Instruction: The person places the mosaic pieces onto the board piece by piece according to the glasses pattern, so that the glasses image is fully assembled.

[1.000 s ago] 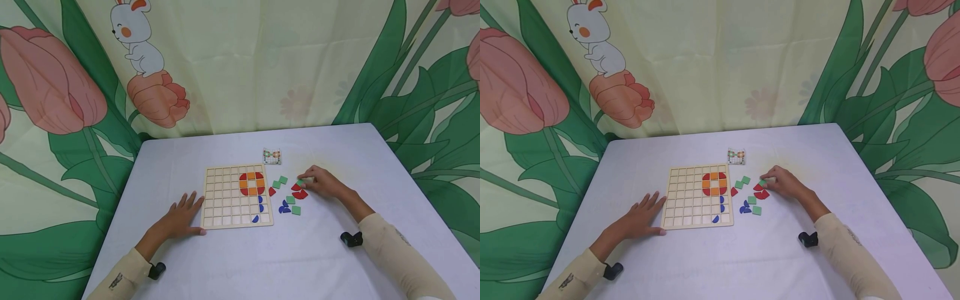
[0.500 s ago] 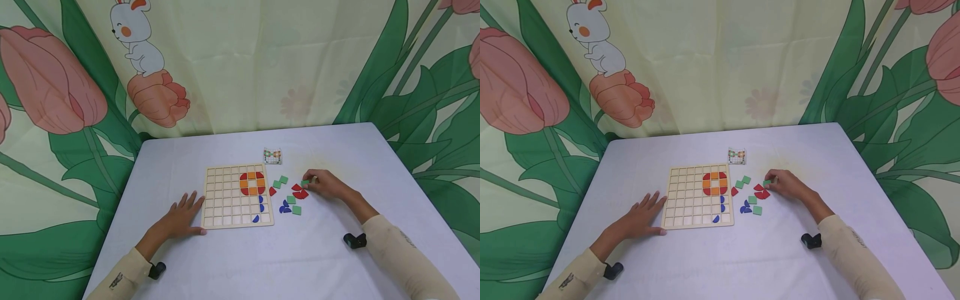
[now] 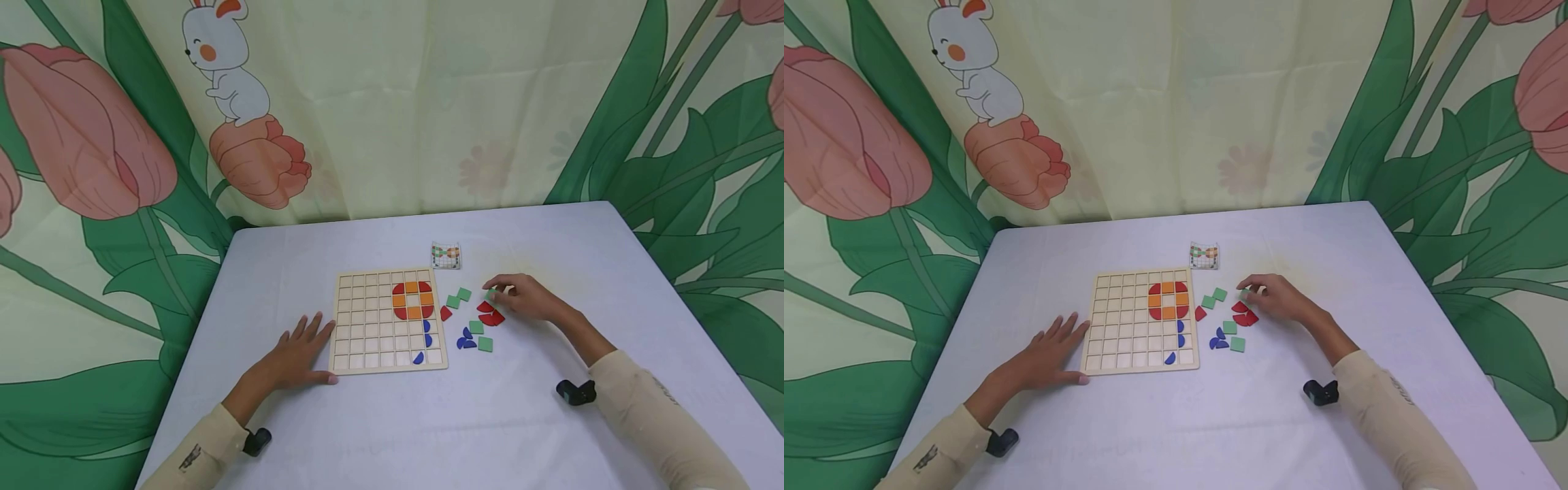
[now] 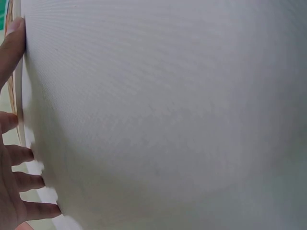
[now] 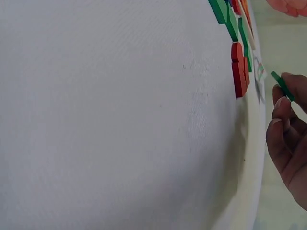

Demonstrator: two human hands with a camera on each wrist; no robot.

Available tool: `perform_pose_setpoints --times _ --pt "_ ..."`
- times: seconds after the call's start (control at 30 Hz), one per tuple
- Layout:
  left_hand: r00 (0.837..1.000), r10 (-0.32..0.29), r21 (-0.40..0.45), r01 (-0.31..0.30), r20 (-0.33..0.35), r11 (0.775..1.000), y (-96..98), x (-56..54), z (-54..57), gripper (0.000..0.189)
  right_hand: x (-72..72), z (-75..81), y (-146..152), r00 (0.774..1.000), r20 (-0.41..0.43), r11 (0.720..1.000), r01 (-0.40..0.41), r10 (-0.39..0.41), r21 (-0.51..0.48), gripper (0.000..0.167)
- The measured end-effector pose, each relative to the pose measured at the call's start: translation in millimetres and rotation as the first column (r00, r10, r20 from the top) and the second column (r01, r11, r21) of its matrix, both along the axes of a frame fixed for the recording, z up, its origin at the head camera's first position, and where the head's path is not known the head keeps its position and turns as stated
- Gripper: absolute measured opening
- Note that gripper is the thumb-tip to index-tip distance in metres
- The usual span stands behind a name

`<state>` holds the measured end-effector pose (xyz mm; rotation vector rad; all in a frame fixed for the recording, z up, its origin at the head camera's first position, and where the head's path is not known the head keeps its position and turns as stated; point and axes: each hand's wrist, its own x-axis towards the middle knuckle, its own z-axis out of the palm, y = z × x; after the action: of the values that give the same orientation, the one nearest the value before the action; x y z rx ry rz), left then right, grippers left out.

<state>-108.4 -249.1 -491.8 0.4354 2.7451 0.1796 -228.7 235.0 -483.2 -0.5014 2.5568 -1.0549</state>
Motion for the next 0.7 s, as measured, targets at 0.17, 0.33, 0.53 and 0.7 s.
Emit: perform_pose_setpoints --times 0.17,0.33,0.53,0.7 --pt "1.000 0.004 0.013 -0.004 0.001 1.000 0.5 0.4 2.9 0.112 -1.5 0.4 -13 0.999 0.051 0.997 0.003 0.002 -0.082 0.028" --pt "1.000 0.009 0.014 -0.009 0.003 1.000 1.0 1.0 4.2 0.111 -2.2 4.3 -30 0.997 0.071 0.995 0.018 -0.011 -0.096 0.033" --pt "1.000 0.010 0.012 -0.010 0.009 1.000 1.3 1.5 4.7 0.111 -3.2 8.5 -49 0.997 0.081 0.990 0.022 -0.011 -0.136 0.033" --pt "1.000 0.010 0.009 -0.010 0.008 1.000 1.3 1.2 4.2 0.111 -3.6 11.1 -66 0.991 0.131 0.983 0.003 0.022 -0.184 0.036"
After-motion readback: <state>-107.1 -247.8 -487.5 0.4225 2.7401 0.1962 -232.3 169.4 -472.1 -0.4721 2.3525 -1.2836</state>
